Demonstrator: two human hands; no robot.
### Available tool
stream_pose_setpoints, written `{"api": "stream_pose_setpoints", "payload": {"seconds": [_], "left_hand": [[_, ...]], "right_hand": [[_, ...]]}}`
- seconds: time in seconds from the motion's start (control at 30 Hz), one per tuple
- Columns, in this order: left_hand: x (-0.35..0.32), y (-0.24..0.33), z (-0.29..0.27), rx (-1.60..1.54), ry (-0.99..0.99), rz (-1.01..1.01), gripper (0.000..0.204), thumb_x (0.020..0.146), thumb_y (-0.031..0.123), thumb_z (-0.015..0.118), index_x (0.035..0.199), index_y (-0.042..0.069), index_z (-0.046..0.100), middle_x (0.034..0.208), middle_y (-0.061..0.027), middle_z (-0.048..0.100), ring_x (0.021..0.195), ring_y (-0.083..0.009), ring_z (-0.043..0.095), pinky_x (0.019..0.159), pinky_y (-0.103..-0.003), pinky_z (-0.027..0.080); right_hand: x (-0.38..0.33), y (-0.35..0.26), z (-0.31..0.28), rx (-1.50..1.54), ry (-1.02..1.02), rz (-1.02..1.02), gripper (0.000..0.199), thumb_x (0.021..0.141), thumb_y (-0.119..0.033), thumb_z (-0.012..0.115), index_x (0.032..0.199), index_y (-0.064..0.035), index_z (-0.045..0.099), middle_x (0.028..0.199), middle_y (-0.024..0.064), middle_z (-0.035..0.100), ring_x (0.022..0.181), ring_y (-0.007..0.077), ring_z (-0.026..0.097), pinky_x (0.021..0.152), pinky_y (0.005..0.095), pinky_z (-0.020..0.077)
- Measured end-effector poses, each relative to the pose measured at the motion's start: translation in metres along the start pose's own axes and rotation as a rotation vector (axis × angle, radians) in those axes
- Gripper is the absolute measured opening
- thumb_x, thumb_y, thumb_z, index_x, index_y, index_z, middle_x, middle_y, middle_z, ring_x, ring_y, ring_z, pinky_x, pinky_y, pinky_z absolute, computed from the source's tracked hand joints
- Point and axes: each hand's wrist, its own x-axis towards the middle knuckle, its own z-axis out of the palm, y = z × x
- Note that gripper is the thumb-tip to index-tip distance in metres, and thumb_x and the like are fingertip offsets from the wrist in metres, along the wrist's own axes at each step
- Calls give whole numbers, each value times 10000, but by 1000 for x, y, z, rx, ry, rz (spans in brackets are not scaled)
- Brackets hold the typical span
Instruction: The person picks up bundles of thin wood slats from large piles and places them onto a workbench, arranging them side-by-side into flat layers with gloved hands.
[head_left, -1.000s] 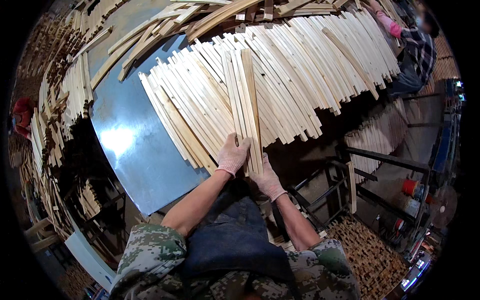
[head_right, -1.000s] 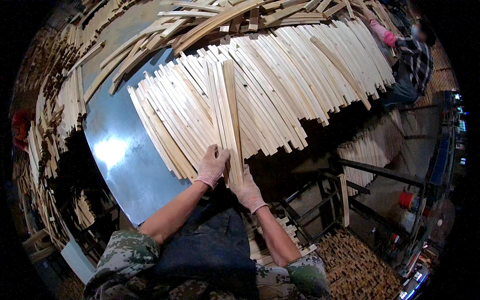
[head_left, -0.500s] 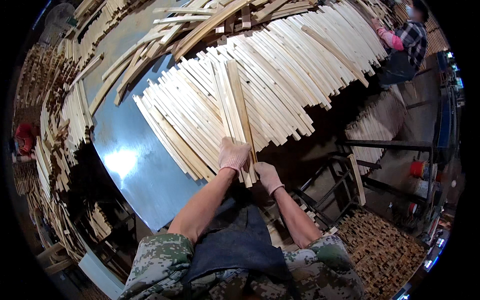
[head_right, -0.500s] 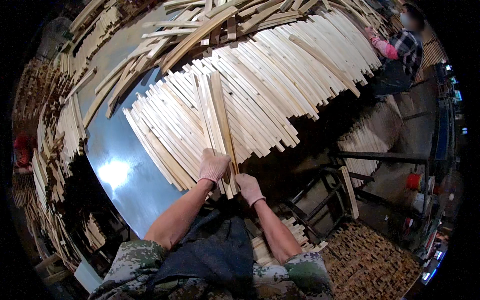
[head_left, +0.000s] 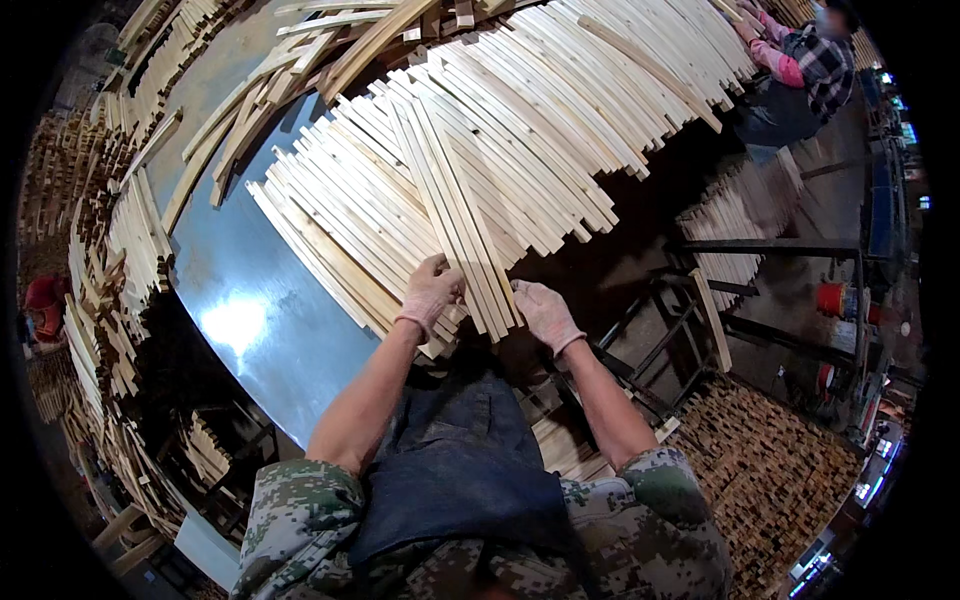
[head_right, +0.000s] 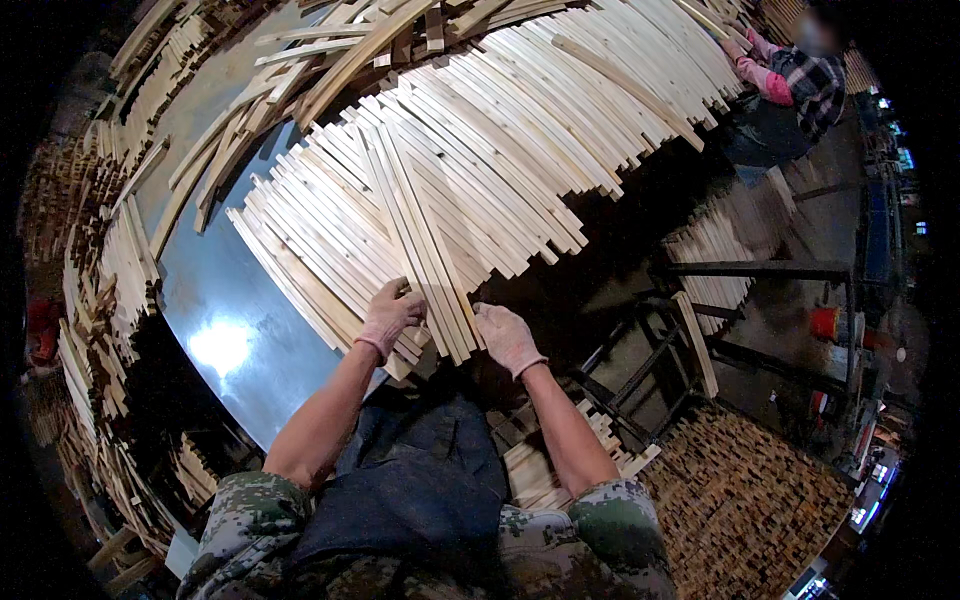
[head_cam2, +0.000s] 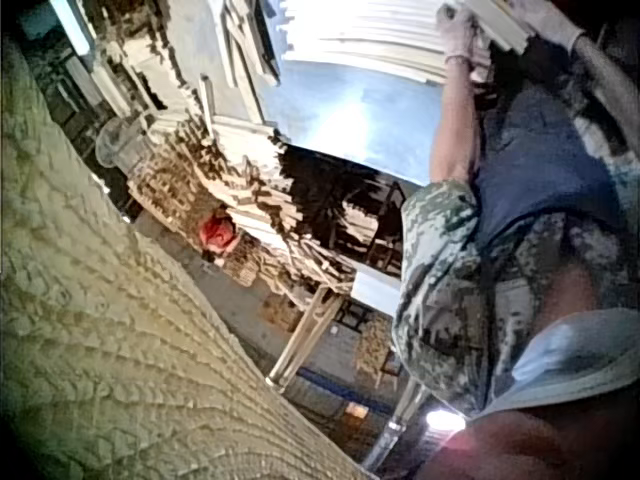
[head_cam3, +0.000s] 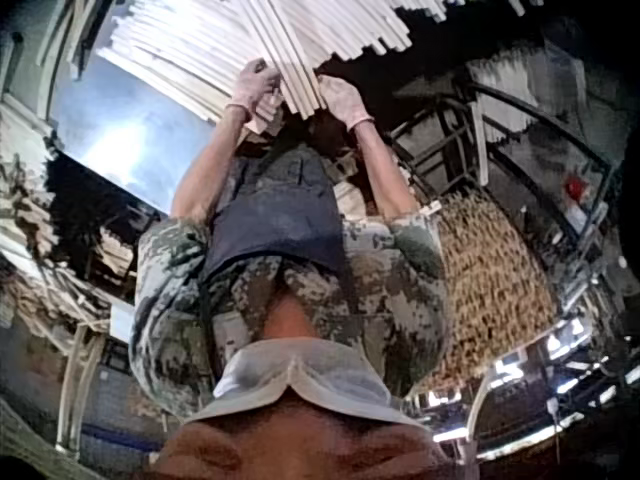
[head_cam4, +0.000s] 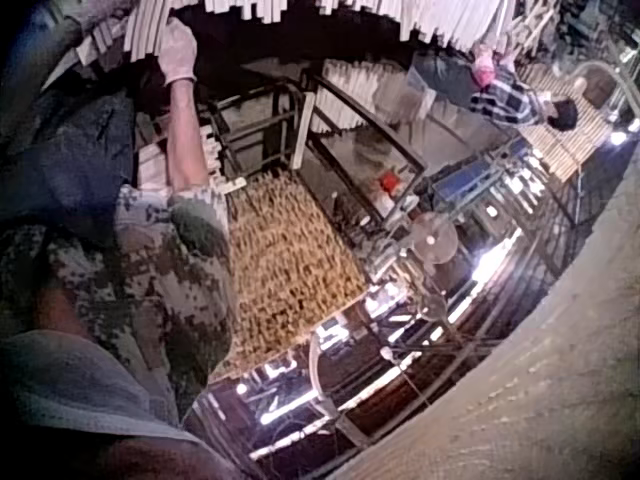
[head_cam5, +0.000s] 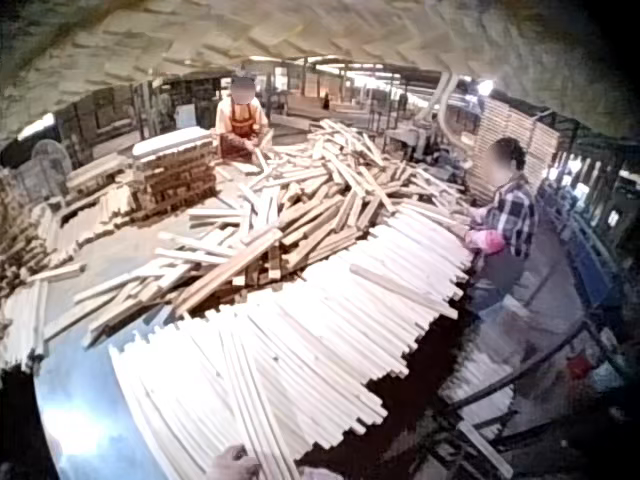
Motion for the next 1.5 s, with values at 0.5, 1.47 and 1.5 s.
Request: {"api": "stream_pose_setpoints", "payload": {"seconds": [0.5, 1.47, 1.5], "left_hand": [[-137, -89, -141, -290, 80, -82, 512, 1000, 227, 656, 1431, -12, 517, 1053, -102, 671, 811, -172, 672, 718, -312, 581], [-245, -227, -119, 215, -345, -88, 502, 1002, 204, 660, 1431, -30, 542, 1033, -109, 705, 826, -186, 679, 703, -305, 557], [-245, -229, -117, 238, -341, -84, 509, 1001, 205, 659, 1435, -31, 538, 1032, -110, 705, 827, -187, 679, 701, -302, 550]], "right_hand": [[100, -149, 70, -591, 263, 218, 878, 835, -357, 755, 1584, -93, 381, 1398, 255, 557, 1300, 376, 557, 1075, 485, 470], [-580, 55, 189, -97, 1027, 1206, 1138, 760, -315, 832, 1677, -79, 200, 1591, 310, 404, 1465, 446, 426, 1214, 457, 379], [-585, 72, 195, -104, 985, 1266, 1172, 738, -384, 869, 1675, -117, 217, 1543, 289, 462, 1429, 444, 450, 1220, 487, 348]]}}
